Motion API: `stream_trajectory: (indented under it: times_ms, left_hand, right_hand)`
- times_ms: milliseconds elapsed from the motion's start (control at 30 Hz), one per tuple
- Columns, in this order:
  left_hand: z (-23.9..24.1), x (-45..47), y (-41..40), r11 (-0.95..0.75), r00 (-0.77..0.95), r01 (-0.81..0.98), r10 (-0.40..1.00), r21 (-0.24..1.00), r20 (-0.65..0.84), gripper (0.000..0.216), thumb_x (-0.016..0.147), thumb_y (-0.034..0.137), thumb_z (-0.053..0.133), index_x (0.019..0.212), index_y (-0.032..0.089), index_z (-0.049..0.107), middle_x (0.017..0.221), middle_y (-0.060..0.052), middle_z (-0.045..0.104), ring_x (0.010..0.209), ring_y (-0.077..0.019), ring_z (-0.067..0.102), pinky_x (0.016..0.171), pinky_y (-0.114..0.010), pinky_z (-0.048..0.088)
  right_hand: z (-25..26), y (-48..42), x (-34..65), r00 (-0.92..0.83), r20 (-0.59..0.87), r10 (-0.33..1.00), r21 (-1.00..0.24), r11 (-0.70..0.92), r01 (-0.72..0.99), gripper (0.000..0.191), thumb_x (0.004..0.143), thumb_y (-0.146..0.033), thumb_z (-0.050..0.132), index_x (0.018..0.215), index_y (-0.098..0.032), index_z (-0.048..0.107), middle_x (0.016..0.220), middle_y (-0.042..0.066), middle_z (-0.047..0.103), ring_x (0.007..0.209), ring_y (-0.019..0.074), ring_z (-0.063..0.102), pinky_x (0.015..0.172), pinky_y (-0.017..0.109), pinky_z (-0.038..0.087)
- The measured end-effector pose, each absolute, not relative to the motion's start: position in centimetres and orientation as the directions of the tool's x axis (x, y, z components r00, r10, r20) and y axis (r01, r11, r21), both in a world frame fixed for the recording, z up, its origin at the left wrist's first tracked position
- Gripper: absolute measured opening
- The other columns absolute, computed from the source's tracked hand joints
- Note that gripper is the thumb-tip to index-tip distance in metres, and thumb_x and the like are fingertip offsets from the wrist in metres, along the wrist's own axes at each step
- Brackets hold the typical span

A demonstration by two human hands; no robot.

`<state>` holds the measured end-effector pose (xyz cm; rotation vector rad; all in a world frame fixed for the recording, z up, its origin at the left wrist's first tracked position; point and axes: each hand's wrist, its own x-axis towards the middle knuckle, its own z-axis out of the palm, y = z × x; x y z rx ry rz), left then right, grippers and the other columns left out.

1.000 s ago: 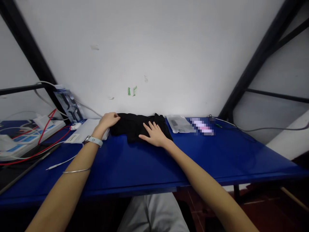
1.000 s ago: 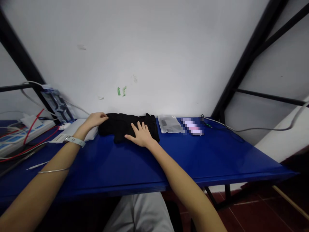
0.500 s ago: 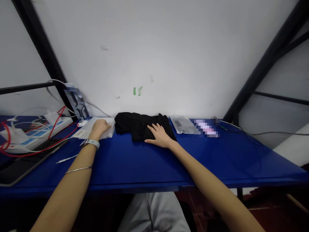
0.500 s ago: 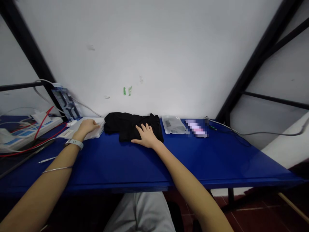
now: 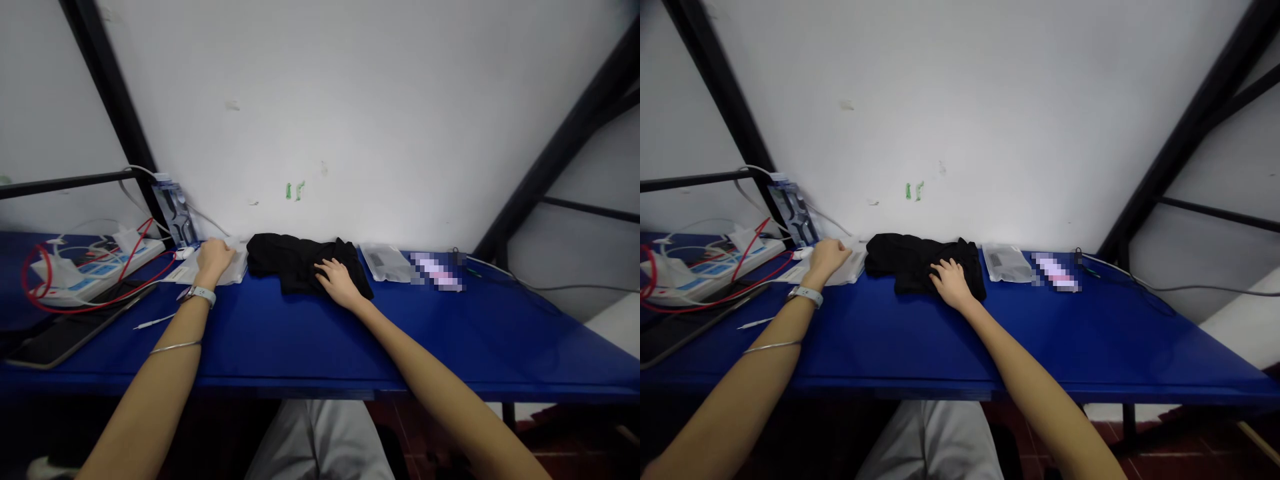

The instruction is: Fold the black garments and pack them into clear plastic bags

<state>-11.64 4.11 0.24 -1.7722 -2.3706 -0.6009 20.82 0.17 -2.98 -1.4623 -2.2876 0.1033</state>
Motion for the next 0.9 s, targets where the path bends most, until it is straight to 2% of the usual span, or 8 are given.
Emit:
stream_trajectory:
  times_ms: [133,233,333,433,533,700,800,900]
  left_hand:
    - [1.7,-7.5,3.6,0.044,-0.189,0.957,0.848,0.288,0.496,0.022,0.080,0.027,0.051,0.078,0.013,0.068,0.097,-0.016,0.065,0.098,-0.0294,0.056,0.086,-0.035,0.042]
    - [0.9,-2.7,3.4,-0.172,-0.031,0.913,0.876,0.371,0.481,0.017,0.078,0.022,0.053,0.066,0.016,0.063,0.098,-0.011,0.065,0.100,-0.0257,0.054,0.094,-0.035,0.039]
    - [-1.0,1.2,3.1,-0.247,0.008,0.854,0.886,0.458,0.463,0.018,0.078,0.021,0.054,0.062,0.016,0.060,0.114,-0.010,0.061,0.111,-0.0292,0.047,0.096,-0.040,0.038]
    - [-2.6,3.3,3.0,-0.333,0.098,0.793,0.896,0.510,0.432,0.020,0.079,0.019,0.053,0.059,0.017,0.057,0.114,-0.011,0.060,0.114,-0.0296,0.046,0.096,-0.041,0.038]
    - [-3.3,4.1,2.9,-0.413,0.167,0.747,0.875,0.521,0.454,0.019,0.077,0.015,0.052,0.060,0.017,0.057,0.109,-0.012,0.061,0.109,-0.0286,0.048,0.096,-0.041,0.040]
    - [-3.8,4.0,2.8,-0.490,0.215,0.683,0.844,0.541,0.492,0.022,0.079,0.009,0.047,0.085,0.014,0.067,0.106,-0.014,0.062,0.103,-0.0269,0.052,0.097,-0.042,0.041]
    - [-4.3,3.7,3.0,-0.481,0.192,0.647,0.854,0.592,0.484,0.024,0.081,0.010,0.046,0.089,0.014,0.068,0.108,-0.015,0.062,0.101,-0.0267,0.053,0.094,-0.041,0.043]
    - [-4.5,3.5,3.3,-0.457,0.132,0.594,0.868,0.662,0.479,0.019,0.081,0.013,0.048,0.074,0.017,0.064,0.103,-0.011,0.064,0.099,-0.0251,0.054,0.095,-0.042,0.043]
  right_hand:
    - [-3.2,1.0,20.9,-0.293,0.344,0.892,-0.400,0.422,0.814,0.035,0.094,-0.028,0.045,0.121,-0.016,0.064,0.138,0.013,0.053,0.137,0.0297,0.036,0.111,0.049,0.026]
    - [-3.3,1.4,21.1,-0.206,0.379,0.902,-0.553,0.400,0.731,0.032,0.093,-0.027,0.046,0.115,-0.016,0.066,0.128,0.012,0.061,0.126,0.0269,0.049,0.108,0.046,0.032]
    - [-3.1,1.6,21.6,-0.091,0.407,0.909,-0.704,0.375,0.603,0.033,0.093,-0.032,0.043,0.112,-0.017,0.067,0.116,0.010,0.067,0.113,0.0242,0.059,0.102,0.042,0.040]
    - [-2.9,1.6,21.8,-0.003,0.423,0.906,-0.774,0.364,0.518,0.039,0.093,-0.037,0.040,0.113,-0.017,0.066,0.117,0.010,0.067,0.113,0.0248,0.059,0.101,0.041,0.041]
    - [-2.8,1.1,21.5,-0.043,0.449,0.893,-0.737,0.397,0.547,0.042,0.094,-0.038,0.037,0.124,-0.019,0.061,0.132,0.011,0.059,0.128,0.0277,0.048,0.109,0.049,0.032]
    - [-2.9,-0.3,20.4,-0.387,0.362,0.848,-0.534,0.530,0.659,0.054,0.093,-0.046,0.044,0.143,-0.027,0.041,0.155,0.006,0.029,0.146,0.0300,0.012,0.112,0.065,0.005]
    - [-2.8,-0.7,20.4,-0.469,0.325,0.821,-0.427,0.570,0.702,0.076,0.084,-0.056,0.055,0.149,-0.025,0.029,0.159,0.009,0.016,0.147,0.0291,0.005,0.114,0.062,0.003]
    - [-2.6,-0.5,20.8,-0.506,0.317,0.802,-0.368,0.596,0.714,0.072,0.086,-0.049,0.056,0.149,-0.025,0.030,0.159,0.009,0.012,0.147,0.0276,0.005,0.114,0.059,0.008]
